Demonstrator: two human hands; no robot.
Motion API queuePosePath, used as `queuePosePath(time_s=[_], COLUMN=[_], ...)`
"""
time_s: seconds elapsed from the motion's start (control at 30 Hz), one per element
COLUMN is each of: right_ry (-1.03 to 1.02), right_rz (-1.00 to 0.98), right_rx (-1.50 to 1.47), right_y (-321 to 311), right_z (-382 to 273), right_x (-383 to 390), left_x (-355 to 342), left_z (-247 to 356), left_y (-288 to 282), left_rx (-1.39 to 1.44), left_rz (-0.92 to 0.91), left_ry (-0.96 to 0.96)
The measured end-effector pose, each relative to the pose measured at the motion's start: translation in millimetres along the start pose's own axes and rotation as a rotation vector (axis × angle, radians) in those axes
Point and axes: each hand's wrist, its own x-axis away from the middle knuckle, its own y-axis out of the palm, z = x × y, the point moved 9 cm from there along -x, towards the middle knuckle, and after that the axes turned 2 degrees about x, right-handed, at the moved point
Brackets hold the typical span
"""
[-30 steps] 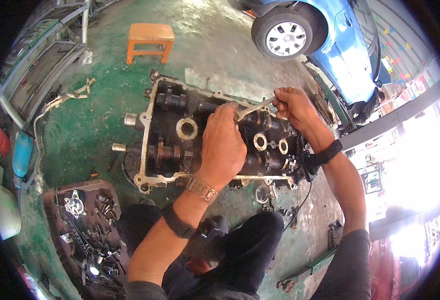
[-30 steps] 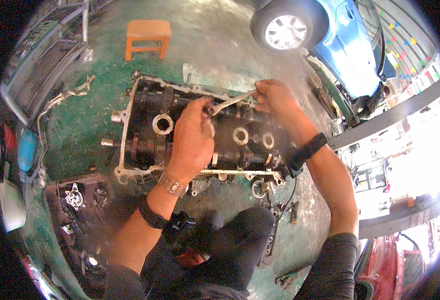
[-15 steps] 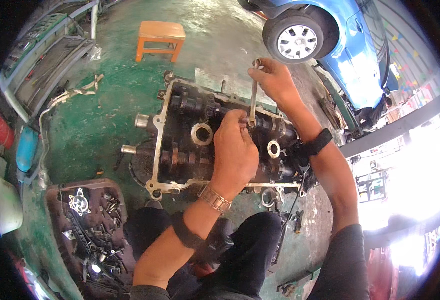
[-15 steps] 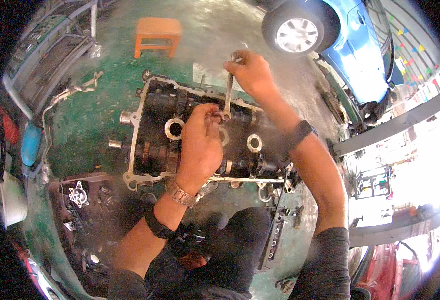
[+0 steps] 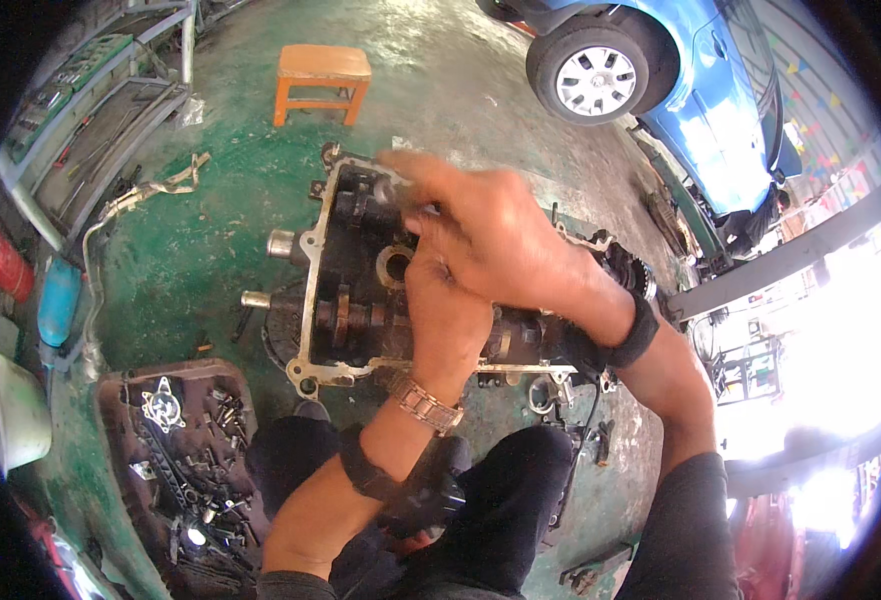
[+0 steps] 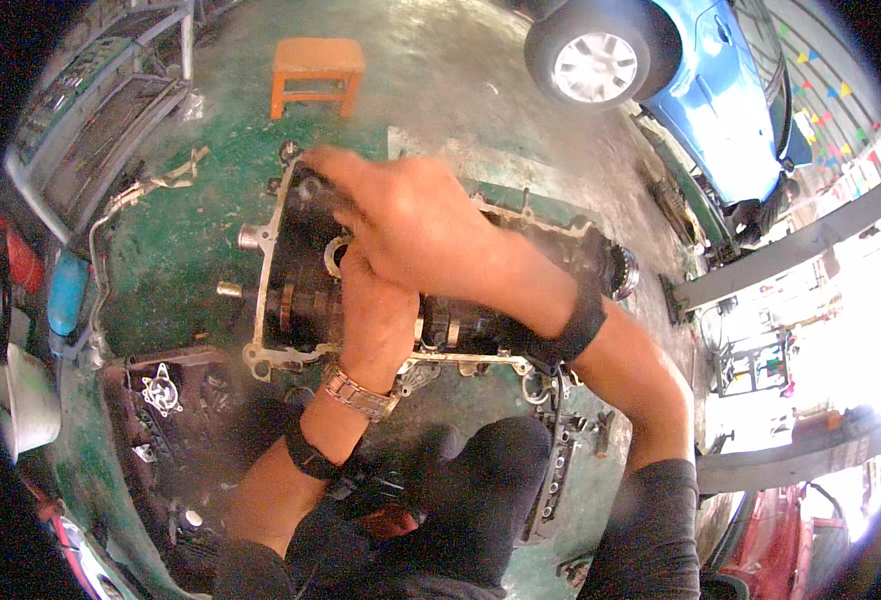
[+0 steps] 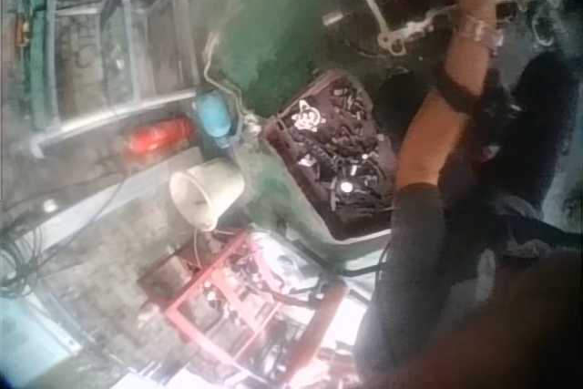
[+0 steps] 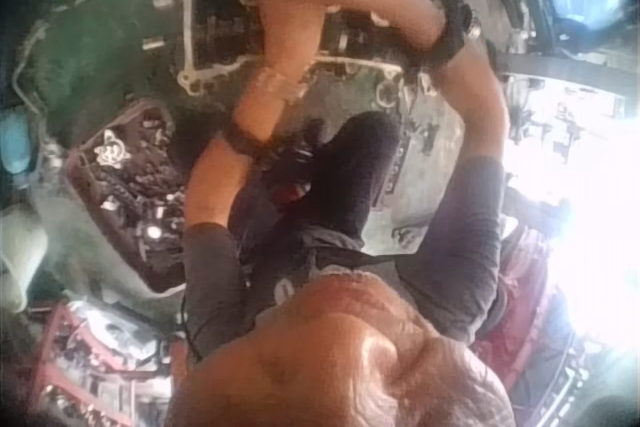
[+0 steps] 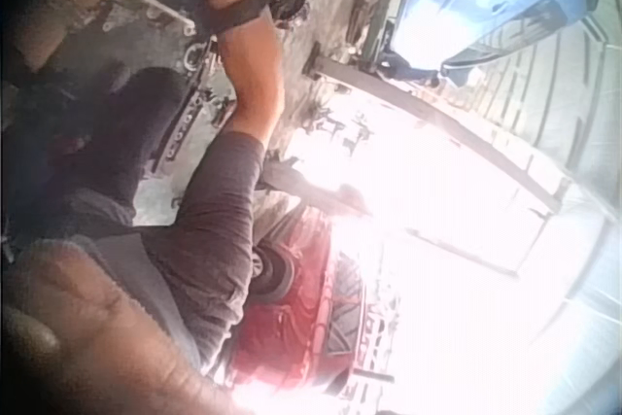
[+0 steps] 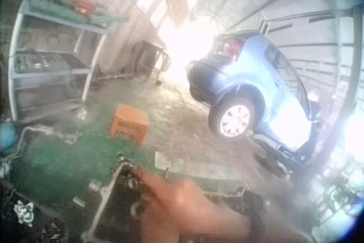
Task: The person uses a wrench to tighten bolts on an engine block placed on the floor. They repeatedly reposition the wrench and apply torque to multiple bolt locations across the engine's top surface.
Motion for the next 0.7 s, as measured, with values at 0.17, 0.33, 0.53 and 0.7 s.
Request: queuePosePath(time_s=[0.17,0.33,0.53,0.7], right_ry=[0.032,-0.018,0.343,0.792], right_rz=[-0.005,-0.007,0.105,0.251], right_rx=[0.001,-0.047,-0.156,-0.555], right_y=[-37,-59,-70,-66], right_z=[-21,-35,2,70], right_x=[37,92,158,190], left_x=[-2,-3,-2,0], left_z=[-5,-9,-6,-6], left_y=[2,3,5,9], left_rx=[-0.07,-0.174,-0.254,-0.388], left_rz=[-0.08,-0.06,-0.104,-0.158], left_ry=[-0.075,-0.131,-0.117,-0.116])
